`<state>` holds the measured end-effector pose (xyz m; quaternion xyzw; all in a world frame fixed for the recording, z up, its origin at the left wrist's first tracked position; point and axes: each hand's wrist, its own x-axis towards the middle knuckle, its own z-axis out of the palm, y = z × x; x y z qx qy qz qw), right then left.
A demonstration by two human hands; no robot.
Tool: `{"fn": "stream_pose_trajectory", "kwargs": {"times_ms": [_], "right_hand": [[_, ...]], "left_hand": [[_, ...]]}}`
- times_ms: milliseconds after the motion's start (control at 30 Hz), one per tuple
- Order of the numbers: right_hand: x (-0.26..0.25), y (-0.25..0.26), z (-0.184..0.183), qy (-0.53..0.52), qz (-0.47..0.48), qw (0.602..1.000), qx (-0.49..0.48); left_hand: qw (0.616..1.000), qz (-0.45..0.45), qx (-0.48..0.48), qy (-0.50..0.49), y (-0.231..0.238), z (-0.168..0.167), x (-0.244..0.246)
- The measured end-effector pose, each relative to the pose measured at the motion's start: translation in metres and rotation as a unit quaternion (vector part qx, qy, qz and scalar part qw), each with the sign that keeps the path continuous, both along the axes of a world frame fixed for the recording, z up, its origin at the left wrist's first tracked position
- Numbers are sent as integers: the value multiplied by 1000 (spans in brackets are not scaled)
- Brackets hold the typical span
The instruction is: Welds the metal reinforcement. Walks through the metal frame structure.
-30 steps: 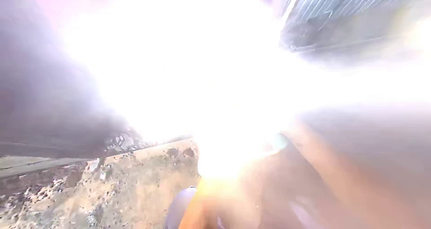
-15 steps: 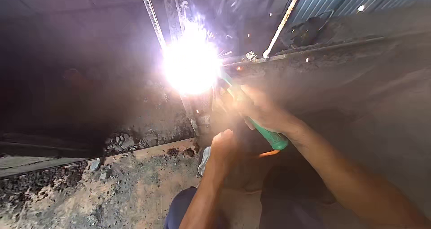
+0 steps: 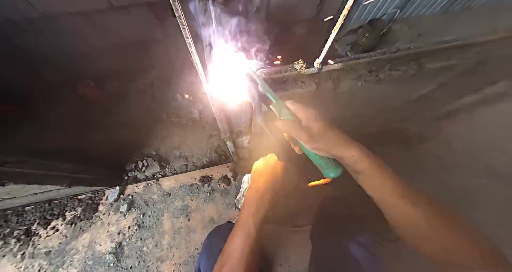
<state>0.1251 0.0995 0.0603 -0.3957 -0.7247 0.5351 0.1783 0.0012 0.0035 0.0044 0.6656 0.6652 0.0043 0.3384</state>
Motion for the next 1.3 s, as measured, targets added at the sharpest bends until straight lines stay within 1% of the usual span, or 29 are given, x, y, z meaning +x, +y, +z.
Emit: {"fn": "stream_pose_trajectory", "kwargs": {"times_ms": [100, 133, 200, 233, 300, 333, 400, 533, 667, 700, 733, 767, 800, 833, 867, 900, 933, 1000, 1067, 1133, 1300], "right_hand": [[0, -1, 2, -4, -3, 1000, -3], [1, -3, 4, -7, -5, 1000, 0], [6, -10, 9, -25, -17, 999, 13], [7, -12, 11, -33, -29, 999, 10], [6, -13, 13, -46, -20, 999, 11], [4, -9, 9, -26, -14, 1000, 11], [1, -3, 3, -6, 1, 1000, -2], [-3, -2, 3, -18, -1, 1000, 15], [-1, -3, 4, -20, -4, 1000, 8], [1, -7, 9, -40, -14, 999, -6], [4, -12, 18, -88, -27, 995, -25], [6, -16, 22, -135, -36, 990, -38], [9, -15, 21, -169, -29, 985, -29], [11, -14, 16, -188, -26, 982, 6], [12, -13, 15, -222, -22, 975, 6], [12, -13, 15, -225, -26, 974, 6], [10, -14, 17, -192, -37, 981, 13], [5, -12, 14, -80, -36, 996, 24], [2, -6, 7, -16, -13, 1000, 9], [-1, 0, -1, 4, 5, 1000, -8], [-2, 1, 0, -38, -6, 999, 26]], "left_hand": [[1000, -18, 6, 11, 1, -3, 0], [1000, -16, 6, 7, 0, 2, 0], [999, -16, -41, -4, -1, 25, 1], [999, -17, -42, -5, -1, 25, 0], [1000, -11, 25, -16, -6, 7, -2], [999, -4, 34, -18, -5, 0, -1], [1000, 0, 7, -11, 1, -4, 0], [1000, -10, -23, -11, 6, 1, 0], [1000, -10, 6, -6, 2, -4, -1], [1000, -18, 7, -3, 2, -1, -1], [1000, -24, -7, -9, 2, 5, -1], [1000, -23, 2, -13, 0, 5, -2], [1000, -9, 22, -16, -4, 5, -2], [999, 10, 3, -33, -7, 18, -2], [997, 36, -19, -58, -11, 32, -1], [997, 39, -51, -53, -10, 40, 0], [998, 22, -48, -36, -7, 33, -1], [999, 6, -2, -37, -5, 15, -3], [1000, -5, 6, -20, -1, 3, -3], [1000, -10, 6, -5, 3, -6, -1], [1000, -21, 12, -3, 5, -12, -3]]}}
